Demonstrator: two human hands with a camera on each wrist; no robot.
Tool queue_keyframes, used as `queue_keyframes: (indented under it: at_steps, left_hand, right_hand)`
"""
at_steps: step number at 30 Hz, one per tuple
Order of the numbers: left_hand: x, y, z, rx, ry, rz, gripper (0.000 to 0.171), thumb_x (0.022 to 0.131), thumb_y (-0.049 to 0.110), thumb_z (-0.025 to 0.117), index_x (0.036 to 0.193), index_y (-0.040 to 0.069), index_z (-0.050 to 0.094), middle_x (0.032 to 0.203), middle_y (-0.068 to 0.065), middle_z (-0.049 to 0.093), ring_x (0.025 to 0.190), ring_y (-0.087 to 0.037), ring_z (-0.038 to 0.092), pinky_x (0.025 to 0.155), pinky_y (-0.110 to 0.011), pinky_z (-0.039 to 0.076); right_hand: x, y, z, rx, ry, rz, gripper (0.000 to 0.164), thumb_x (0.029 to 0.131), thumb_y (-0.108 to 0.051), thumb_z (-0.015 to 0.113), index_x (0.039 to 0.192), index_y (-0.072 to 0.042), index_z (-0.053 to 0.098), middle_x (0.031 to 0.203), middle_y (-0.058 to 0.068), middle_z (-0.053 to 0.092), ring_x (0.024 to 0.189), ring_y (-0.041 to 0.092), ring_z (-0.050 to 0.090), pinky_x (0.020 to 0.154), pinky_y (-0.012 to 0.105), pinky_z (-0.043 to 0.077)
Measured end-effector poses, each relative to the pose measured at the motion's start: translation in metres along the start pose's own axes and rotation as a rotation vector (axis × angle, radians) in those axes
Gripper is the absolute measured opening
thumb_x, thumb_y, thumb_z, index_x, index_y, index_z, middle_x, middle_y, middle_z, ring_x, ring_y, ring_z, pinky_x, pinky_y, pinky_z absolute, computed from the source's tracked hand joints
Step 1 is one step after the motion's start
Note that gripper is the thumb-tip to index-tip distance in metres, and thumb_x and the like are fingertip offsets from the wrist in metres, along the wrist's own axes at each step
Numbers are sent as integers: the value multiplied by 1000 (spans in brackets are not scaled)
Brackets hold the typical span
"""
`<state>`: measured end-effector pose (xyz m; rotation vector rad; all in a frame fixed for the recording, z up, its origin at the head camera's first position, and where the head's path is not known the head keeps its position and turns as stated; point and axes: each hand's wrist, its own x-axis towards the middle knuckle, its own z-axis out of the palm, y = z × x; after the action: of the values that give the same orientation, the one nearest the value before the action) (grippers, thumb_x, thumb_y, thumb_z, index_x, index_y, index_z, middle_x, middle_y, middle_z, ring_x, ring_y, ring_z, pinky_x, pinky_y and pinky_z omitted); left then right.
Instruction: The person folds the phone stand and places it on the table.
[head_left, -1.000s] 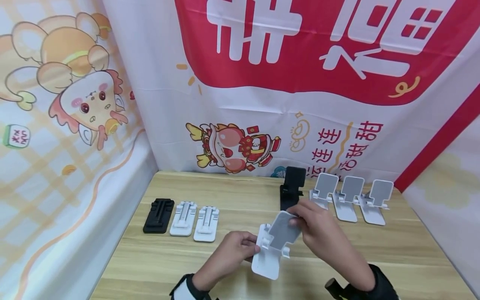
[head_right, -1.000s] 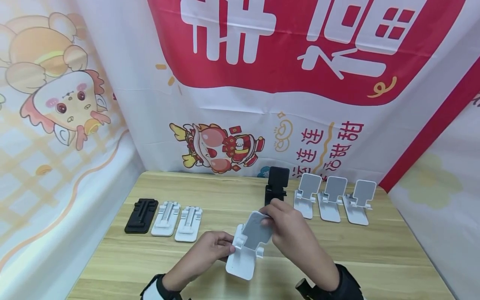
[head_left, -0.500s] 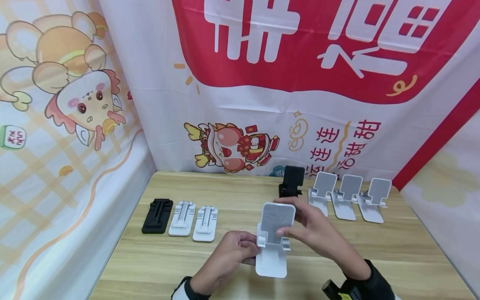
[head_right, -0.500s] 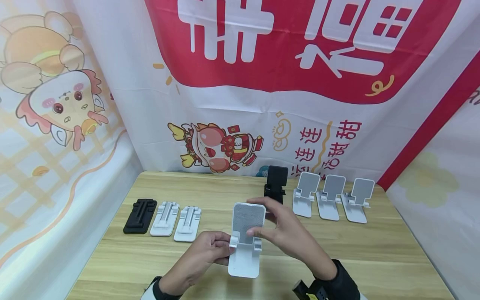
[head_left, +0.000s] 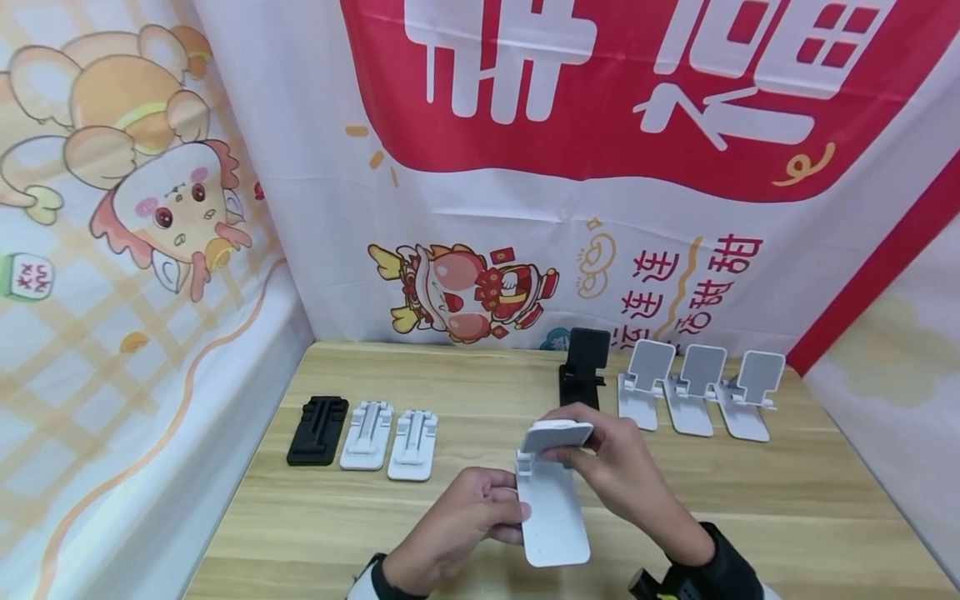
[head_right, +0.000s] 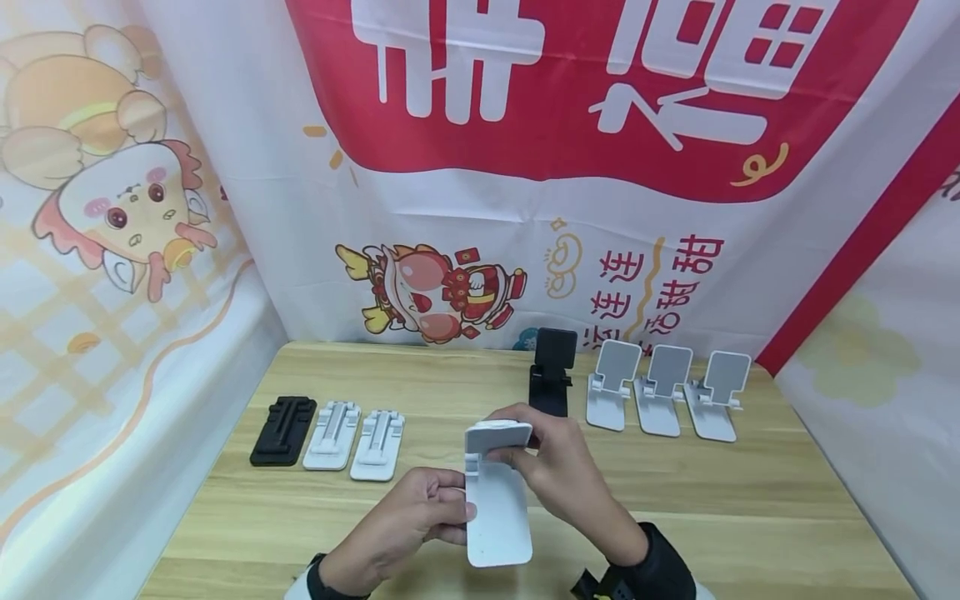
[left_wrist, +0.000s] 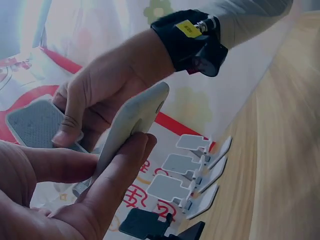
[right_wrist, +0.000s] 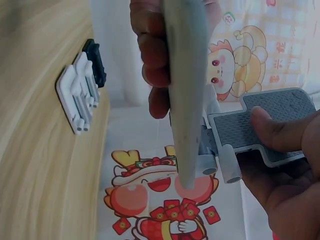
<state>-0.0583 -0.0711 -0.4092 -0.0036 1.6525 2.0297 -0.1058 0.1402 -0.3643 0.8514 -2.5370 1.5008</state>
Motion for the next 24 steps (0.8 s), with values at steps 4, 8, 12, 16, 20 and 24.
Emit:
queue_keyframes:
  at_steps: [4,8,12,16,20,24]
  left_hand:
    - [1,-2,-2,22,38,6,37,92,0,67,126,-14,60,108,-22,76,91,-23,76,76,-35,66]
    - [1,-6,-7,53,85,37,41,92,-1,66,127,-18,57,108,-25,75,92,-27,77,77,-36,66]
    - [2,-9,-11,68,110,47,41,91,-2,64,127,-19,55,108,-27,75,92,-32,77,77,-37,66]
    - [2,-11,-13,68,115,41,40,91,-2,64,126,-18,56,107,-27,75,90,-32,78,76,-38,66]
    - [-2,-7,-17,54,112,62,39,92,0,64,125,-18,58,108,-27,75,89,-30,78,76,-38,66]
    - [-7,7,-25,18,139,92,39,95,4,63,129,-16,58,113,-26,74,91,-26,78,80,-35,65]
  right_hand:
    - [1,-3,2,-59,-3,-44,44,80,2,83,114,-23,70,110,-8,75,99,10,73,87,26,63]
    - [2,-8,-1,-188,77,-173,50,76,4,86,118,-21,70,118,-9,71,106,10,69,91,25,61]
    - [3,-16,-5,-316,160,-308,45,74,8,86,108,-19,75,110,-7,67,102,11,62,88,14,55]
    - [3,-22,-5,-377,151,-385,40,73,10,86,102,-16,77,102,-5,67,96,11,59,82,11,49]
    - [-1,-26,-2,-376,133,-423,40,69,12,87,98,-14,76,99,-6,67,93,9,58,82,11,48]
    - [-9,-23,12,-349,83,-520,40,65,13,87,94,-14,76,95,-7,67,89,7,61,82,12,52]
